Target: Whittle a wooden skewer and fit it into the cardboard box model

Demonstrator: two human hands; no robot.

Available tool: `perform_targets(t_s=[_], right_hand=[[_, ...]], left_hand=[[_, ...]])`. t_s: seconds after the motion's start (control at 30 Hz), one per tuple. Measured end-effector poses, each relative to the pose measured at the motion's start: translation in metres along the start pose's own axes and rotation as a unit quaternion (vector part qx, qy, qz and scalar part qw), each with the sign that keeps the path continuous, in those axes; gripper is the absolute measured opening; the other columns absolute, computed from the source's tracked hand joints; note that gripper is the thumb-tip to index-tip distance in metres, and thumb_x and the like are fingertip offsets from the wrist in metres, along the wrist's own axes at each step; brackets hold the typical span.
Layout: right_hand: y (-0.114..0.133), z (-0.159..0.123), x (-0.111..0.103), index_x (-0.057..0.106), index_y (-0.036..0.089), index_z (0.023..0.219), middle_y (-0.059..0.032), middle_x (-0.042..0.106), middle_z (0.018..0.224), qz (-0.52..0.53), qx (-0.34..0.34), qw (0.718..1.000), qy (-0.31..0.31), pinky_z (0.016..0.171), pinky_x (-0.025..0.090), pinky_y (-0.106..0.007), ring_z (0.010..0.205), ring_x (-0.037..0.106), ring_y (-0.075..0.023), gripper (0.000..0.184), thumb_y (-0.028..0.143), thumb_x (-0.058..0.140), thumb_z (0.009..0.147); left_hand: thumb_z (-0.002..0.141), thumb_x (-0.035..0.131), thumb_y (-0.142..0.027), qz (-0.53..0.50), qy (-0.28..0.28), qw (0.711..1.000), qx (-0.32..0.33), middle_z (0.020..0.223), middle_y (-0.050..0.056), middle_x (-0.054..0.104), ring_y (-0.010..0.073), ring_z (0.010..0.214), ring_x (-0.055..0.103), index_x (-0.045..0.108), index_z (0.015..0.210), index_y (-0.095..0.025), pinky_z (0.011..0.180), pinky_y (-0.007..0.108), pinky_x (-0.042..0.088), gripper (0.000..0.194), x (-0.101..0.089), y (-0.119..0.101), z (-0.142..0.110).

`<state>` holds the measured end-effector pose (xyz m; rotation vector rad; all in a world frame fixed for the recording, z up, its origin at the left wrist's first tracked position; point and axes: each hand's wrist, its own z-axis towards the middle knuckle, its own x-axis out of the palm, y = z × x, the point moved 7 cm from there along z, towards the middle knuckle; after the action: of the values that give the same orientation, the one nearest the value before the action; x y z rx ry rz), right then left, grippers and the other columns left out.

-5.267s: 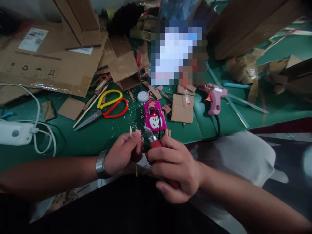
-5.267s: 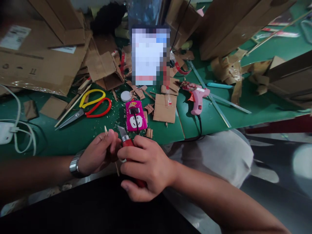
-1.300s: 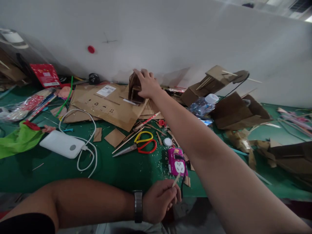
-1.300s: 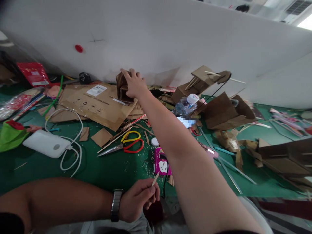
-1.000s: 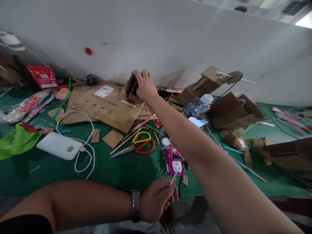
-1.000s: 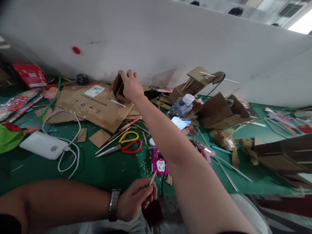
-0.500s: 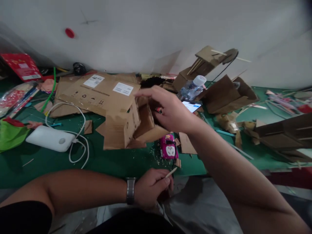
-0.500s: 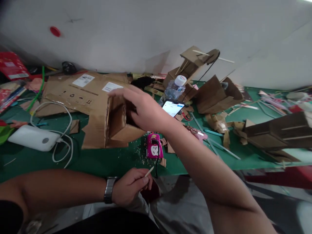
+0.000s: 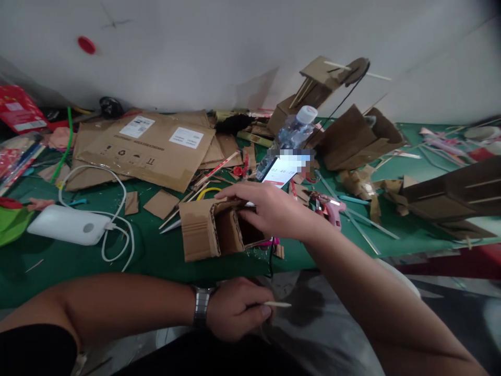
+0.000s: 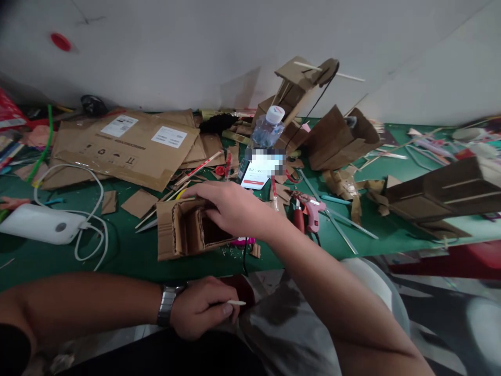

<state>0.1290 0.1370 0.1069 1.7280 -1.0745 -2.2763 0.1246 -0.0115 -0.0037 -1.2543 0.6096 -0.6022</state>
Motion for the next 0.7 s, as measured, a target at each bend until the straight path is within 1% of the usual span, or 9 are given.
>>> perform_targets(t_s=[0.17,0.23,0.33,0.4,0.47,0.53,0.57,0.63,0.7], right_hand=[[0.002,-0.009,0.010,0.060,0.025,0.135,-0.0038,0.071,0.124,-0.017,0.024,1.000,0.000,0.098,0.054,-0.035,0.113,0.067,-0.0207,0.059,0.002,0.063,0.081],[0.002,-0.015,0.012,0.056,0.024,0.139,-0.0063,0.069,0.123,-0.038,0.048,0.998,-0.026,0.094,0.055,-0.036,0.110,0.067,-0.0220,0.060,0.008,0.068,0.083],[0.007,-0.029,0.007,0.047,0.023,0.145,-0.0112,0.061,0.134,-0.052,0.050,0.992,-0.099,0.098,0.055,-0.041,0.119,0.063,-0.0262,0.065,0.023,0.075,0.086],[0.014,-0.044,-0.001,0.050,0.021,0.138,-0.0122,0.061,0.130,-0.052,0.021,0.985,-0.164,0.100,0.054,-0.041,0.121,0.060,-0.0258,0.055,0.028,0.074,0.089],[0.023,-0.060,-0.006,0.059,0.020,0.116,-0.0082,0.065,0.109,-0.050,-0.033,0.975,-0.215,0.093,0.055,-0.037,0.107,0.062,-0.0220,0.027,0.024,0.070,0.091],[0.028,-0.070,0.004,0.061,0.020,0.099,-0.0051,0.065,0.096,-0.071,-0.072,0.980,-0.169,0.085,0.055,-0.034,0.093,0.061,-0.0187,0.009,0.023,0.067,0.093],[0.029,-0.073,0.013,0.062,0.019,0.097,-0.0052,0.066,0.095,-0.081,-0.091,0.984,-0.130,0.087,0.055,-0.035,0.093,0.060,-0.0186,0.007,0.024,0.066,0.094],[0.026,-0.078,0.032,0.065,0.017,0.101,-0.0071,0.068,0.103,-0.111,-0.113,0.986,-0.061,0.095,0.053,-0.040,0.101,0.058,-0.0221,0.011,0.026,0.062,0.096],[0.020,-0.082,0.047,0.068,0.016,0.100,-0.0083,0.069,0.109,-0.140,-0.115,0.983,-0.026,0.098,0.052,-0.043,0.109,0.054,-0.0265,0.013,0.023,0.057,0.098]], left_hand=[[0.099,0.041,-0.025,0.013,0.023,0.999,0.033,0.073,0.002,0.063,0.0130,0.066,0.059,0.058,0.087,-0.019,0.067,0.021,0.046,0.021,0.005,-0.002,-0.002],[0.099,0.041,-0.025,0.014,0.016,0.999,0.031,0.072,0.002,0.063,0.0130,0.066,0.059,0.057,0.086,-0.019,0.066,0.021,0.045,0.021,0.004,-0.003,-0.001],[0.099,0.040,-0.026,0.015,0.022,1.000,0.017,0.071,0.001,0.061,0.0123,0.063,0.057,0.054,0.085,-0.019,0.063,0.021,0.044,0.022,0.002,-0.004,0.001],[0.100,0.040,-0.026,0.016,0.027,0.999,0.013,0.070,0.001,0.060,0.0120,0.062,0.056,0.054,0.085,-0.019,0.062,0.021,0.044,0.021,0.002,-0.005,0.001],[0.099,0.040,-0.025,0.019,0.024,0.999,0.022,0.070,0.001,0.061,0.0121,0.063,0.056,0.054,0.085,-0.020,0.062,0.021,0.044,0.020,0.002,-0.007,0.001],[0.097,0.042,-0.023,0.026,0.019,0.999,0.041,0.068,0.001,0.060,0.0122,0.061,0.056,0.054,0.085,-0.020,0.061,0.021,0.043,0.017,0.003,-0.008,0.001],[0.096,0.043,-0.022,0.032,0.022,0.998,0.050,0.067,0.000,0.060,0.0124,0.061,0.056,0.054,0.085,-0.020,0.060,0.022,0.043,0.016,0.005,-0.008,0.000],[0.095,0.044,-0.021,0.053,0.041,0.996,0.060,0.066,0.000,0.060,0.0130,0.060,0.057,0.052,0.086,-0.021,0.057,0.023,0.042,0.012,0.011,-0.005,-0.002],[0.093,0.046,-0.022,0.077,0.069,0.993,0.062,0.068,0.000,0.063,0.0140,0.061,0.059,0.051,0.087,-0.022,0.056,0.024,0.041,0.008,0.018,-0.001,-0.005]])
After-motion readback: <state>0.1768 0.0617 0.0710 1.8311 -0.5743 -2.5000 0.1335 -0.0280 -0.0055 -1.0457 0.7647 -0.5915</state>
